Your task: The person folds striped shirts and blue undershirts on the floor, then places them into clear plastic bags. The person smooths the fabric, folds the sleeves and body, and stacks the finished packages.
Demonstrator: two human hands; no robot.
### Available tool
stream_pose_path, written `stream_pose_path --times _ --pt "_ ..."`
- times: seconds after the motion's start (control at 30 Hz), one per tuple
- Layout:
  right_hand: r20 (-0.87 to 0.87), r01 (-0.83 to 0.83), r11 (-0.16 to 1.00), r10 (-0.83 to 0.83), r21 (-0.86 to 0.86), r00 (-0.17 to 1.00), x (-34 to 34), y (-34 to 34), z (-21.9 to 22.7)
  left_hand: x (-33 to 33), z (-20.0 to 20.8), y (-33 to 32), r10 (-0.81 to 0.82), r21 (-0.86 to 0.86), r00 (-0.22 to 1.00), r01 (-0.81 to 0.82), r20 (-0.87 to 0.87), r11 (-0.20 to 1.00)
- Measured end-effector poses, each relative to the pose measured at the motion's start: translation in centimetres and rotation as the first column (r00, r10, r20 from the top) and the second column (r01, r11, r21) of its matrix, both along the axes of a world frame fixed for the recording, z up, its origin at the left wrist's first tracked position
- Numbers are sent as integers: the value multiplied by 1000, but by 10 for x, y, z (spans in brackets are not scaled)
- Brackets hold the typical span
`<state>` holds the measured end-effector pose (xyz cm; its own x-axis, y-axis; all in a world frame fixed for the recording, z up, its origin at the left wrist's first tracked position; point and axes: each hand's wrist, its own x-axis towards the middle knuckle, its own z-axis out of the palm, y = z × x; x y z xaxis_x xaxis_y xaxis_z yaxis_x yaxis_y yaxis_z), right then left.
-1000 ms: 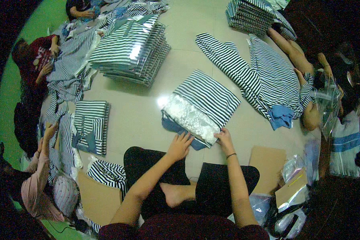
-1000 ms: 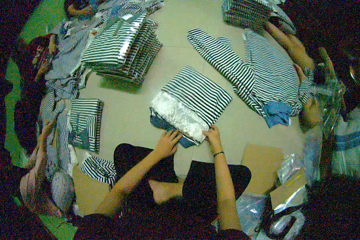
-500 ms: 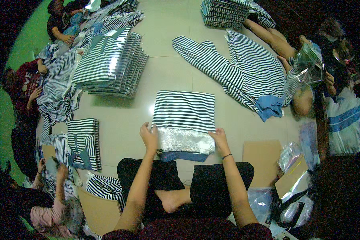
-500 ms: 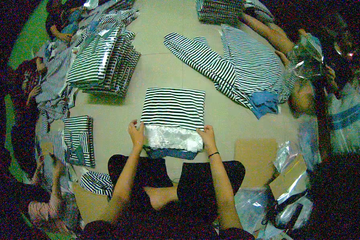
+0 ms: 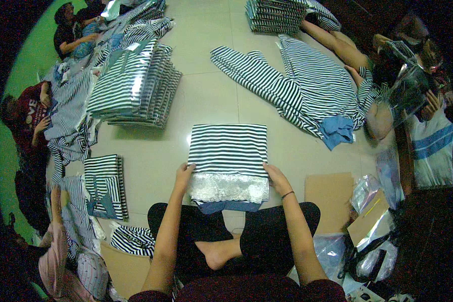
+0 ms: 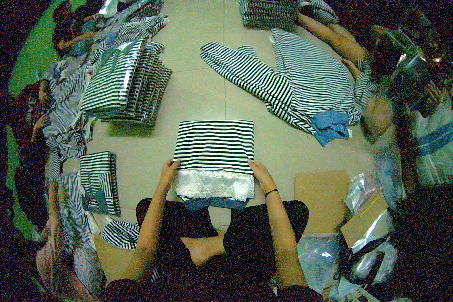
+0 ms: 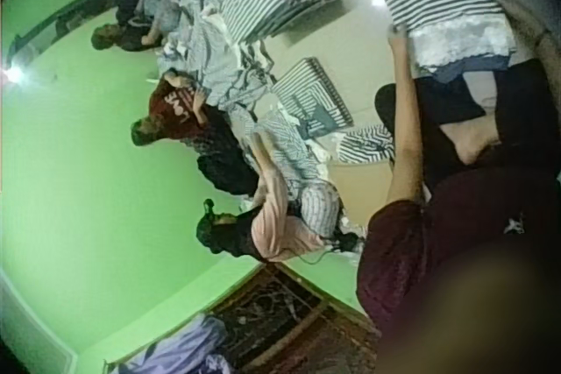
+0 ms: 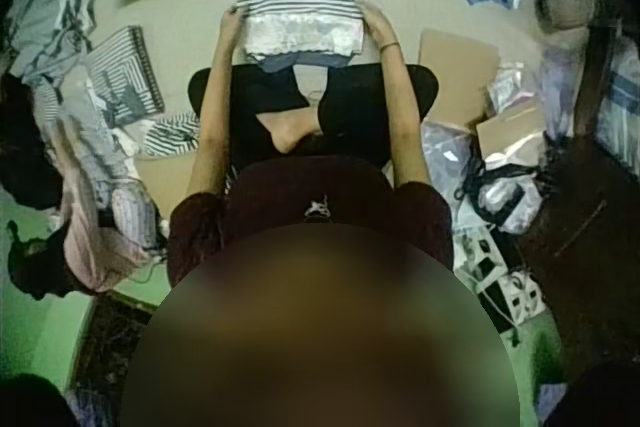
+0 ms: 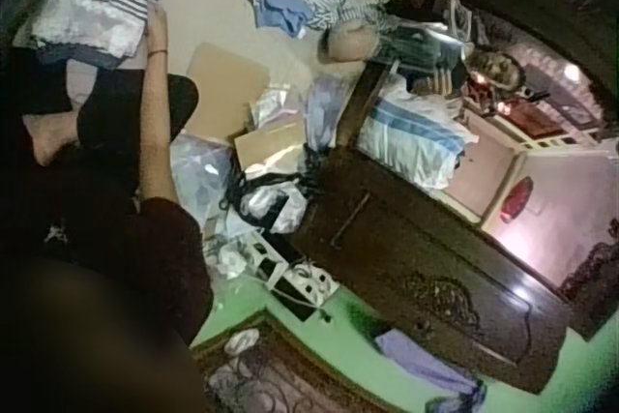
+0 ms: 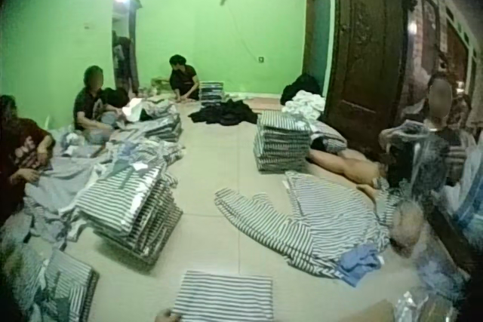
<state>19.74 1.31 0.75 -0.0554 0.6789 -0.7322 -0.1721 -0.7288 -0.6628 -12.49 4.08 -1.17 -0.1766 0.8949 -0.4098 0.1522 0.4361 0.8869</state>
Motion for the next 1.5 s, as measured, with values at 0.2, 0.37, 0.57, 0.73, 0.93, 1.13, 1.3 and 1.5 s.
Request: stream_pose_path --times 0.2,0.37,0.57,0.73,0.93,1.13,1.3,1.5 --pt "196 63 983 -97 171 976 -5 -12 -28 -7 -13 0 -101 -19 992 100 -77 995" --pt "773 -196 938 -106 287 625 -19 -15 -13 9 4 -7 -74 133 785 196 -615 972" --pt "882 -562 685 -296 463 366 -46 25 20 66 28 -4 -108 276 509 620 -854 735" --pt "981 -686 727 115 26 159 -48 42 -5 92 14 -15 -413 -95 259 740 -873 666" --pt "867 -431 802 -201 413 456 -25 18 -1 46 15 -11 -118 346 909 269 -399 899" --pt "849 -250 968 124 10 513 -21 -36 18 8 23 -36 -41 -262 998 25 -56 965" --pt "408 -151 988 126 30 904 -12 -30 3 10 22 -40 71 -295 951 22 301 955" --pt "-198 1 987 31 158 980 -5 -29 1 17 31 -35 -7 -105 956 39 292 994"
